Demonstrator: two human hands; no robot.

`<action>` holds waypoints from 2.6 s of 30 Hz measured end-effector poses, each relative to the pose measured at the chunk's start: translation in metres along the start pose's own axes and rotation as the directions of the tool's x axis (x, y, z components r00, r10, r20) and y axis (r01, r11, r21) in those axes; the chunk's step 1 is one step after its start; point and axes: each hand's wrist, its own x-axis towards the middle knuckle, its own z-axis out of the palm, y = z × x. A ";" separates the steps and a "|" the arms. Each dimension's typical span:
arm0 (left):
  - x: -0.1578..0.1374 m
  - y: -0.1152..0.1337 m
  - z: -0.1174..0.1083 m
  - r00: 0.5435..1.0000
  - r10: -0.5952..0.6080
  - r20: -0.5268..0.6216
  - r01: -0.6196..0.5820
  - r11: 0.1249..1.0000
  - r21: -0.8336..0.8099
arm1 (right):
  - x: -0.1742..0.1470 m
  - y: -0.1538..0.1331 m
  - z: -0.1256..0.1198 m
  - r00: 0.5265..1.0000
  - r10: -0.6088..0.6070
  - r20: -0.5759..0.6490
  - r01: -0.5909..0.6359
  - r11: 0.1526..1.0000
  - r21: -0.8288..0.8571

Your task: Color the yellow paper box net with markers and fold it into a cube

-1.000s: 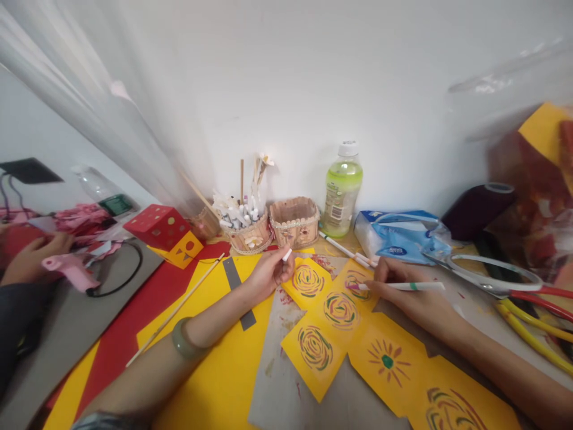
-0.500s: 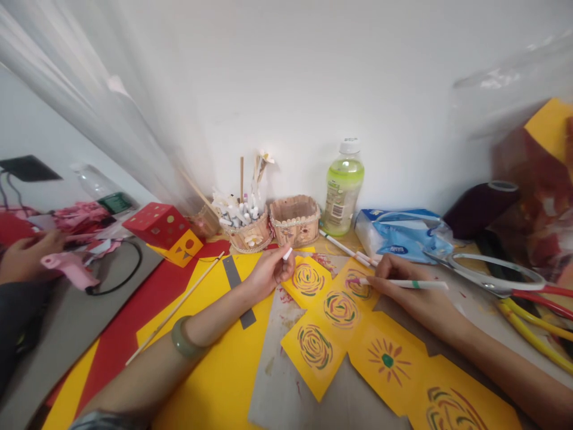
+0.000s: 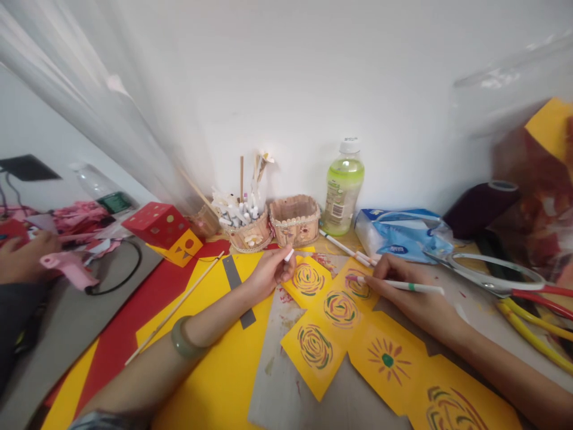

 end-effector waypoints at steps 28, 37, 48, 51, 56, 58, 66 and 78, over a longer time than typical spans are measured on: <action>-0.005 0.002 0.010 0.999 0.018 -0.028 -0.010 0.966 0.260 | -0.002 0.000 -0.001 0.998 0.020 -0.065 -0.023 0.999 -0.036; -0.004 0.000 0.009 1.000 0.014 -0.026 -0.006 0.957 0.291 | -0.002 -0.003 0.000 0.998 0.001 -0.057 -0.005 0.998 -0.061; -0.003 -0.001 0.008 1.000 0.017 -0.021 -0.010 0.960 0.281 | -0.002 -0.002 -0.001 1.000 0.010 -0.017 -0.011 0.998 -0.054; -0.004 -0.001 0.008 1.000 0.022 -0.012 -0.018 0.959 0.283 | -0.002 -0.001 -0.001 0.998 0.030 -0.054 -0.031 0.999 -0.026; -0.006 -0.001 0.009 1.000 0.023 -0.004 -0.021 0.955 0.296 | -0.002 0.002 -0.011 0.989 0.095 -0.113 -0.094 0.996 0.014; -0.006 -0.001 0.010 1.000 0.025 0.000 -0.023 0.953 0.301 | -0.003 0.002 -0.014 0.991 0.089 -0.102 -0.090 0.996 0.000; -0.006 -0.001 0.009 0.999 0.034 0.002 -0.033 0.949 0.312 | -0.003 0.003 -0.015 0.997 0.037 -0.061 -0.039 0.998 -0.045; -0.007 0.000 0.011 1.000 0.029 -0.004 -0.027 0.948 0.318 | -0.001 0.000 -0.015 0.996 0.077 -0.041 -0.079 0.996 -0.046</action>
